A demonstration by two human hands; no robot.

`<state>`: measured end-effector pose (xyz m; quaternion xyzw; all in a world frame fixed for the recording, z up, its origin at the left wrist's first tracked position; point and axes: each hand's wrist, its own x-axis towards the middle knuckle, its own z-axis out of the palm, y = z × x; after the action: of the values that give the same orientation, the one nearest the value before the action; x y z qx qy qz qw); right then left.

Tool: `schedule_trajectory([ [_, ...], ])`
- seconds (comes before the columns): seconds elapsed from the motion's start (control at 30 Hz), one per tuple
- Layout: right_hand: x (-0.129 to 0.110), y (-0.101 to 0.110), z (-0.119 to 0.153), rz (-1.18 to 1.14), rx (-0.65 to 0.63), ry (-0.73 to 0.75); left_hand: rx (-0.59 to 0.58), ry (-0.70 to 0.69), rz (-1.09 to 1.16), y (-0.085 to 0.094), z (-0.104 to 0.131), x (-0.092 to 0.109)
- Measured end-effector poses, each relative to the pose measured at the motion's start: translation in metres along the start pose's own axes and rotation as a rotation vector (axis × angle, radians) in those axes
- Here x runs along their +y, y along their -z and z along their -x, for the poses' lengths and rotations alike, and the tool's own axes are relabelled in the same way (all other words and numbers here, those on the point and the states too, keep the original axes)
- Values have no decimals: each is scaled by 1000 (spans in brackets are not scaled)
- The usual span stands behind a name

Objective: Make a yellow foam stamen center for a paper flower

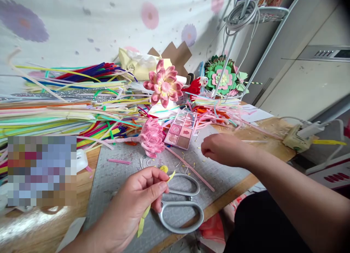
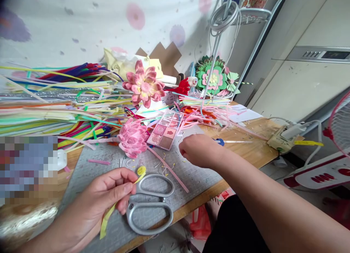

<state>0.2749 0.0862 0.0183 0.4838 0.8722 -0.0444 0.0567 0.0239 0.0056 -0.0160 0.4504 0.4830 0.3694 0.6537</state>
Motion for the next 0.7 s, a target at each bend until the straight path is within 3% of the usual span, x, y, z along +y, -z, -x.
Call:
schedule_trajectory([
  [0.07, -2, -1, -3, -13, 64, -10, 16, 4, 17, 0, -1, 0],
  [0.13, -6, 0, -3, -100, 213, -24, 31, 0, 32, 0, 0, 0],
  [0.23, -23, 2, 2, -455, 370, 5, 29, -16, 29, -1, 1, 0],
  [0.3, -42, -1, 5, -772, 269, 60, 44, -55, -21, -1, 2, 0],
  [0.4, -74, -10, 6, -1148, -15, 126, 44, -227, -167, -3, 2, 0],
  [0.5, -94, -19, 1, -1387, -204, 70, -11, -315, -226, -4, 3, -1],
  [0.57, -99, -21, -3, -1470, -212, -28, 10, -347, -303, -4, 3, -2],
  [0.7, -99, -22, -5, -1434, -83, -120, 122, -360, -438, -2, 3, -3],
])
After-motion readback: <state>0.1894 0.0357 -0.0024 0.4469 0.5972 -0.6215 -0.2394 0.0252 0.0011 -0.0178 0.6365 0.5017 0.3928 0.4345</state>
